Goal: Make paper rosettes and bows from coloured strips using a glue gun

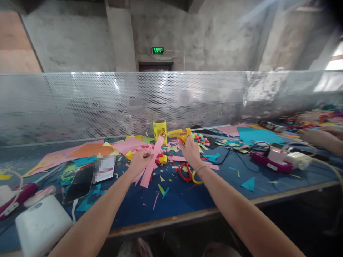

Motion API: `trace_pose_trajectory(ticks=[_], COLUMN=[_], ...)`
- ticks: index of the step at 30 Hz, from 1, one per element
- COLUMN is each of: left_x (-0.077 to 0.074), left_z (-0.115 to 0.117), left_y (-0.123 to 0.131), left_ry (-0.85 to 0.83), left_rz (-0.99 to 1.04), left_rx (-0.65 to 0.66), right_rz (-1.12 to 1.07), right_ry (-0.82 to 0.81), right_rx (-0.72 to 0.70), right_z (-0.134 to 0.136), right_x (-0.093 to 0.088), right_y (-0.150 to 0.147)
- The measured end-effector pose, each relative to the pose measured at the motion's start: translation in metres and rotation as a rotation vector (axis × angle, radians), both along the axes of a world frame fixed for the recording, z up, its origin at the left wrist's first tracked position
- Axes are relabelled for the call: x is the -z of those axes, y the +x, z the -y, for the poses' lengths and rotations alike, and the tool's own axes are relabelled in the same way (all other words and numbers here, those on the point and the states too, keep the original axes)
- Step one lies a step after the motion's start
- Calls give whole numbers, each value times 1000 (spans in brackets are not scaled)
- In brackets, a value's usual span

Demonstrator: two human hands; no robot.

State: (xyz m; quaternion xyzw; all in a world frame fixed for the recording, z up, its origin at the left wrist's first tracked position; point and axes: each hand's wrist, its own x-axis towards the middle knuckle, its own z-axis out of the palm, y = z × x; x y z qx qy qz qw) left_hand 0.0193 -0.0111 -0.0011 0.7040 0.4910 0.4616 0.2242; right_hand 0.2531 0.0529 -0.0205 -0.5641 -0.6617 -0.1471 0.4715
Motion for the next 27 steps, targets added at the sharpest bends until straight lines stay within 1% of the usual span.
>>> trace_pose_trajectory(ticks=[4, 7, 13, 17, 22, 27], left_x=[-4, -4, 5, 9, 9, 10], left_z=[4, 5, -5, -10, -11, -12], left_y=[3, 3, -3, -6, -7, -9], left_ry=[-19, -10, 23, 24, 27, 55], left_rz=[-57, -69, 8, 48, 70, 48], left_rx=[13, 19, 64, 30, 1, -6], right_rz=[-3, -6, 39, 73, 94, 131], right_ry=[46, 54, 15, 27, 45, 9], right_rx=[2, 4, 23, 32, 56, 78], right_z=[-2, -2, -2, -2, -2, 1], right_x=[2, 2, 2, 3, 4, 3], right_y=[0, -1, 2, 3, 4, 4])
